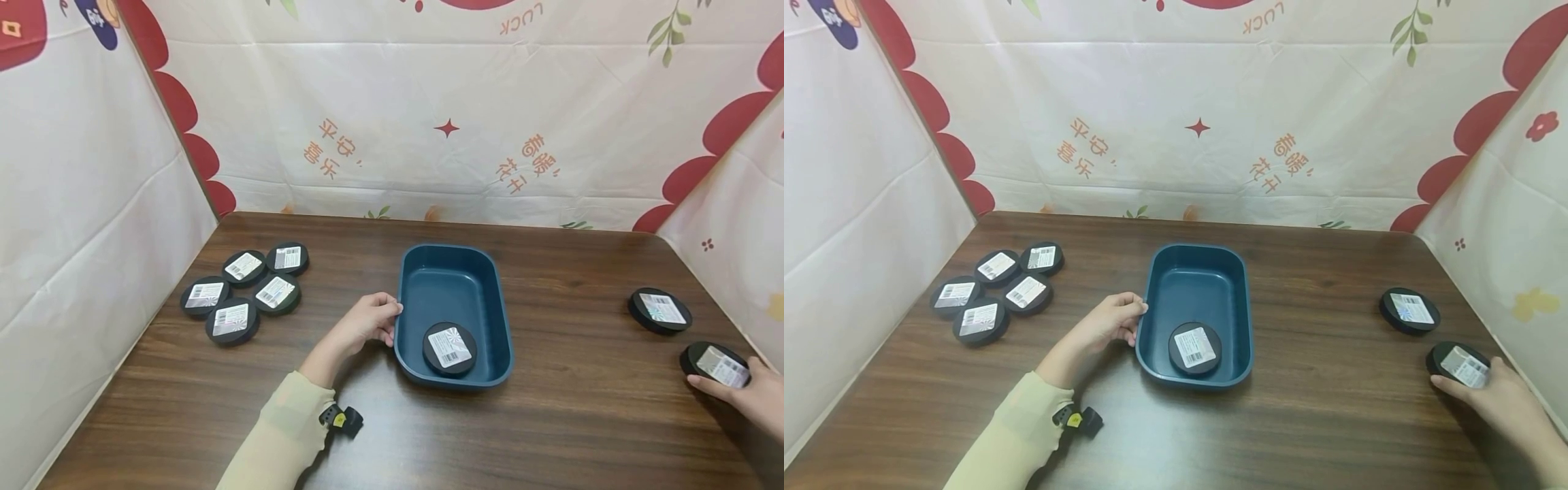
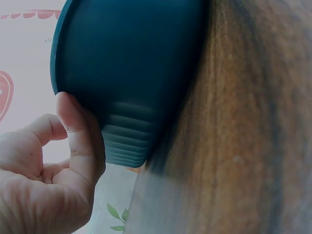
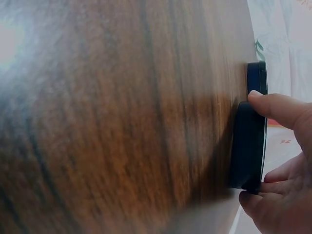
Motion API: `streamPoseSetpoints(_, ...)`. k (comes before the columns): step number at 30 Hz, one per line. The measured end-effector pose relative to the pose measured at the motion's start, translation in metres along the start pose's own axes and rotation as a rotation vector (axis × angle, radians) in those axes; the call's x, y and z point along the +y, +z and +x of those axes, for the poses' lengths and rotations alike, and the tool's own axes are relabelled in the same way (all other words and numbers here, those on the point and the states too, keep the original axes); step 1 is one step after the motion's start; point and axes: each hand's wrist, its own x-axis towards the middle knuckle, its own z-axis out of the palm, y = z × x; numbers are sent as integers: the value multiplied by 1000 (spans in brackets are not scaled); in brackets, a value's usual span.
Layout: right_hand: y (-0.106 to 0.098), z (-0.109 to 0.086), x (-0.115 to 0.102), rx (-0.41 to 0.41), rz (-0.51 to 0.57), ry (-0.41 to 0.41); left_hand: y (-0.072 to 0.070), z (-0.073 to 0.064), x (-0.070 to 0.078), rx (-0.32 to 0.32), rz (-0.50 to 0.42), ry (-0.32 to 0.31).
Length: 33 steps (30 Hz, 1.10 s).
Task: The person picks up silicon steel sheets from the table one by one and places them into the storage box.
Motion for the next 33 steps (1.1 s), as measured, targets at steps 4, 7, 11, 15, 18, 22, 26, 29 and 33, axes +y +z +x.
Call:
streamPoseSetpoints(4, 2, -1, 4, -4, -10, 32, 1, 0, 0, 6, -6, -13)
streamPoseSetpoints(7, 2, -1, 7, 5, -5, 9, 1, 0, 0, 7, -7, -11)
streamPoseSetpoints(11, 2, -2, 9, 2, 17, -5, 2, -1, 0, 2, -6, -6)
streamPoseSetpoints(15, 2, -4, 9, -21, 78, 47, 2, -1, -1, -2, -10, -8)
streamPoseSetpoints(18, 1, -3, 9, -29, 120, 109, 1, -1, -1, -1, -11, -7)
streamPoseSetpoints(22, -1, 0, 8, -2, 175, 159, 0, -1, -1, 6, -9, -9)
streamPoseSetpoints(26, -3, 0, 7, 21, 217, 157, 0, 0, 0, 6, -9, -15)
streamPoseSetpoints(29, -5, -2, 4, 11, 250, 159, 0, 0, 0, 1, -7, -11)
streamPoseSetpoints(33, -8, -6, -3, 5, 293, 130, 1, 0, 1, 2, -10, -10)
